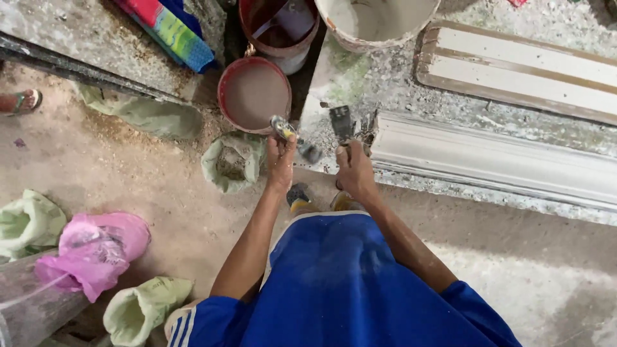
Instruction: The person scrubs long white moldings with a small brush, repeatedly working along the grooves and edges. They then scrape the surface with a metal tool and briefly handle a colorful cloth.
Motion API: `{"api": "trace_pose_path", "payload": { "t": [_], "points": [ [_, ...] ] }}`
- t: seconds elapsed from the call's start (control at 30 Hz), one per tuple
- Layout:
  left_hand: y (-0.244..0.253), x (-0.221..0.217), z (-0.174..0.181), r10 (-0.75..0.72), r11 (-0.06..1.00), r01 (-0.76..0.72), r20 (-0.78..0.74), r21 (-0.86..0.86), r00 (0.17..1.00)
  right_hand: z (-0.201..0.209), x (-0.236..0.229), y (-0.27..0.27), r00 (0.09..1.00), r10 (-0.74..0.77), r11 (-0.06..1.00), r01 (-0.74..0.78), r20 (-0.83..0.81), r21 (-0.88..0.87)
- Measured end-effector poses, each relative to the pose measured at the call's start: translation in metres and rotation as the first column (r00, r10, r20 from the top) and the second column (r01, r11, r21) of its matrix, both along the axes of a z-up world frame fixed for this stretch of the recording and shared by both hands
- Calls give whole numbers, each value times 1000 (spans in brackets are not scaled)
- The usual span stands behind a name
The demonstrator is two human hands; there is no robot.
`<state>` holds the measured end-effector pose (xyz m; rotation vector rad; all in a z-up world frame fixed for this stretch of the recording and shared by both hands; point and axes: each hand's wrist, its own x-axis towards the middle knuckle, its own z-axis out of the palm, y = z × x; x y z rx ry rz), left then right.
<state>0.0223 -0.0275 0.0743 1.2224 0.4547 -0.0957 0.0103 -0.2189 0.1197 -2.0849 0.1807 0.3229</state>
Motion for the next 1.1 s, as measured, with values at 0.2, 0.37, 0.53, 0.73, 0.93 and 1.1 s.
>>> {"api": "trace_pose_path", "payload": {
  "t": [0.2,0.37,0.53,0.73,0.93,1.1],
  "points": [
    [9,-21,-10,-42,971,46,-21,235,999,-32,-11,27,986,130,977,-145,-102,-155],
    [16,-33,-4,-152,935,166,-67,314,986,-46,-21,45,959,278,938,-282,-46,-200],
    [19,-52,5,-191,891,243,-171,384,967,-63,-5,34,961,253,921,-274,-110,-278],
    [19,-57,-15,-263,803,371,-282,465,923,-53,-5,16,935,355,872,-337,-17,-356],
    [12,-49,6,-412,604,551,-366,576,834,-36,-5,15,918,389,851,-391,-79,-350],
    [3,-55,-5,-463,423,588,-393,690,795,-29,2,8,919,391,816,-373,-53,-441]
  ]
}}
